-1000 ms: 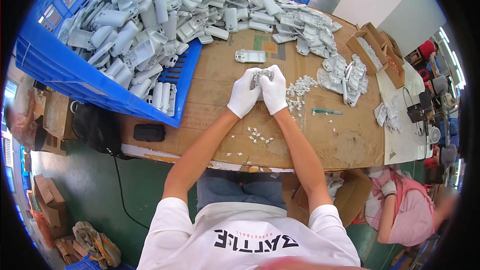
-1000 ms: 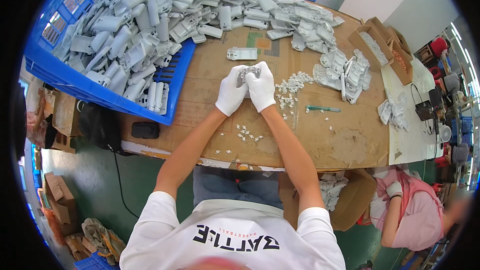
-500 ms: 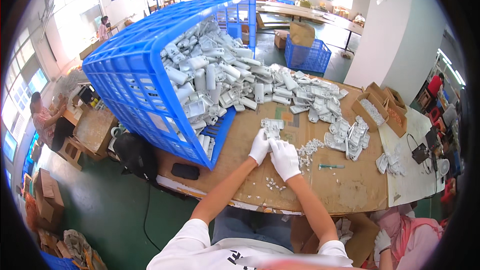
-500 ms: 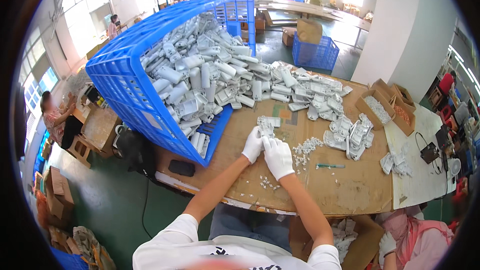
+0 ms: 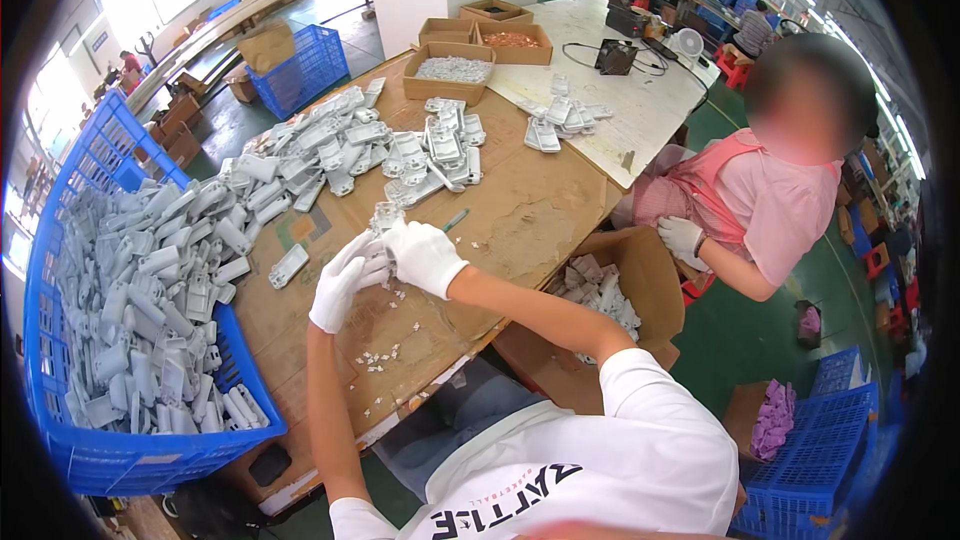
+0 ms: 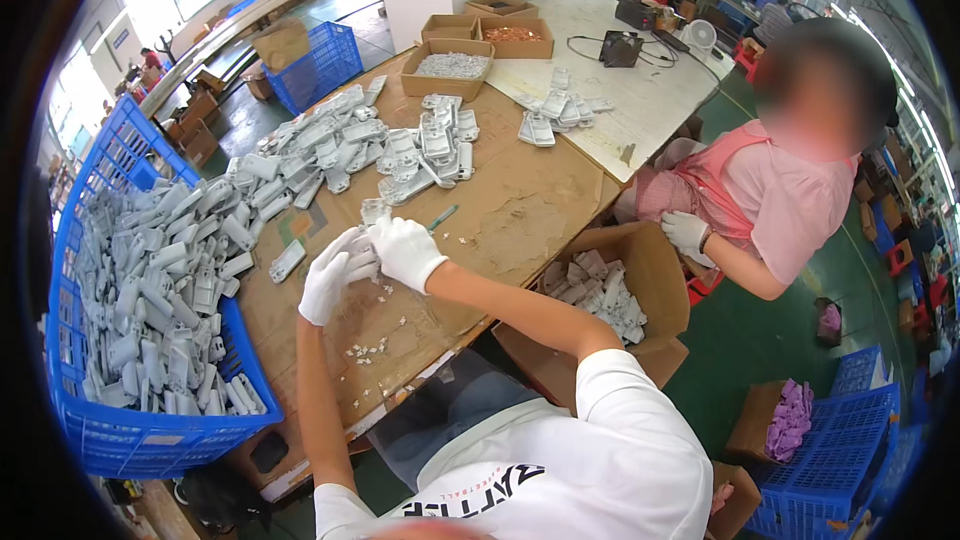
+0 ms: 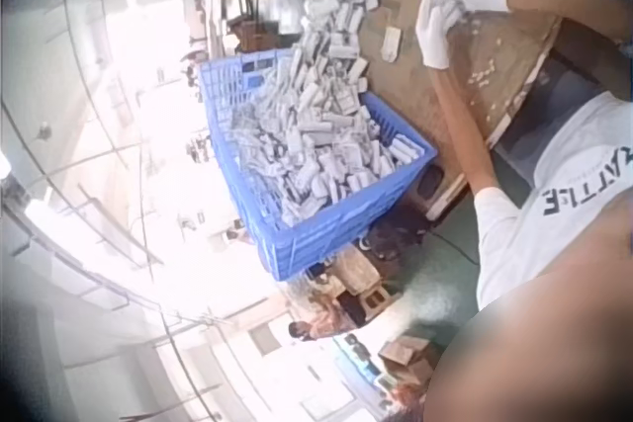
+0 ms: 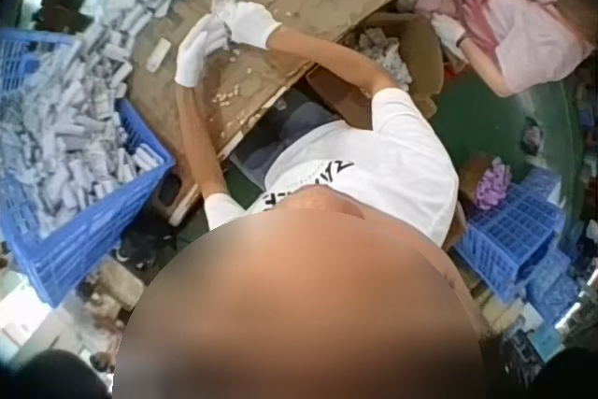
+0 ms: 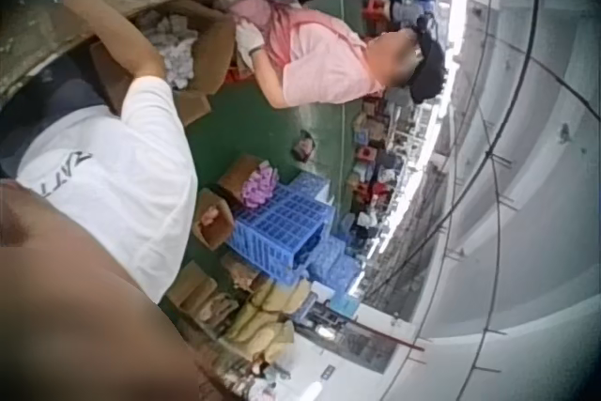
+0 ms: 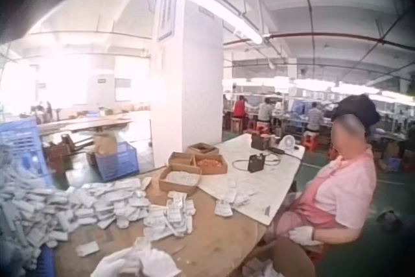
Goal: The person picks up a remote control housing and small white components, fits the components into the housing, and presses them into place. They then set the assembled housing aside on the table and repeat the process.
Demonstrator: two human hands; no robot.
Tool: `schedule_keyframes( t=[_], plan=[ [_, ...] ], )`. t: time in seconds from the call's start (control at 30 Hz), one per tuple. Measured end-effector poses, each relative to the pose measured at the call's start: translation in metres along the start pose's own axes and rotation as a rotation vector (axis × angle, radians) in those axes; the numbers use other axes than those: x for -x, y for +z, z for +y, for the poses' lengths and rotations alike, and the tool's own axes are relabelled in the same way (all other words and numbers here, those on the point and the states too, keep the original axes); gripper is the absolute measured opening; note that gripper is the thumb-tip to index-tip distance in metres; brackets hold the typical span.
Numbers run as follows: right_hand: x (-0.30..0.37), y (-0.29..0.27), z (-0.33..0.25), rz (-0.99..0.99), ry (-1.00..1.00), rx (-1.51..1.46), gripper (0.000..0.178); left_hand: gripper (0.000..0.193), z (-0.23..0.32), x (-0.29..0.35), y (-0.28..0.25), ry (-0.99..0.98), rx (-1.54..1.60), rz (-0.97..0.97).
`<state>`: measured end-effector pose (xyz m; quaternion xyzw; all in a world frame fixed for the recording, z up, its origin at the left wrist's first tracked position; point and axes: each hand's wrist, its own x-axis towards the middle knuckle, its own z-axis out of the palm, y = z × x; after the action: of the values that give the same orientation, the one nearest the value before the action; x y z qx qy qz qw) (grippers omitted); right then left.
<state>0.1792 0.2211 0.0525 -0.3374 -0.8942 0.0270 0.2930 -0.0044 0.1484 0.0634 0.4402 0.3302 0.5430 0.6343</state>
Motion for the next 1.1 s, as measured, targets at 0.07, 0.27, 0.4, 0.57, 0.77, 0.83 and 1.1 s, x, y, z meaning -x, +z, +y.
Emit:
schedule_keyframes(
  t=[0.07, 0.27, 0.4, 0.57, 0.77, 0.83, 1.1],
  plan=[
    [0.015, -0.018, 0.021, -0.134, 0.141, -0.099, 0.016, 0.054, 0.014, -0.006, 0.015, -0.171, -0.526, 0.223],
    [0.004, -0.050, 0.136, 0.198, 0.192, 0.476, 0.018, 0.057, 0.010, 0.011, -0.019, -0.188, -1.810, 0.911],
    [-0.031, -0.105, 0.265, 0.096, 0.463, 0.613, 0.022, 0.052, -0.020, 0.035, -0.062, -0.032, -1.910, 0.942],
    [-0.032, -0.118, 0.341, -0.032, 0.547, 0.882, 0.016, 0.021, -0.031, 0.010, -0.078, 0.305, -1.584, 0.910],
    [-0.036, -0.023, 0.116, 0.175, -0.275, 0.200, 0.004, 0.025, -0.028, 0.024, -0.088, 0.372, -1.501, 1.029],
    [-0.022, 0.006, 0.075, 0.125, -0.334, 0.052, 0.004, 0.032, -0.025, 0.022, -0.084, 0.511, -1.352, 1.075],
    [-0.027, 0.044, 0.072, -0.021, -0.006, -0.049, 0.003, 0.046, -0.027, 0.035, -0.091, 0.407, -0.719, 0.879]
  ],
)
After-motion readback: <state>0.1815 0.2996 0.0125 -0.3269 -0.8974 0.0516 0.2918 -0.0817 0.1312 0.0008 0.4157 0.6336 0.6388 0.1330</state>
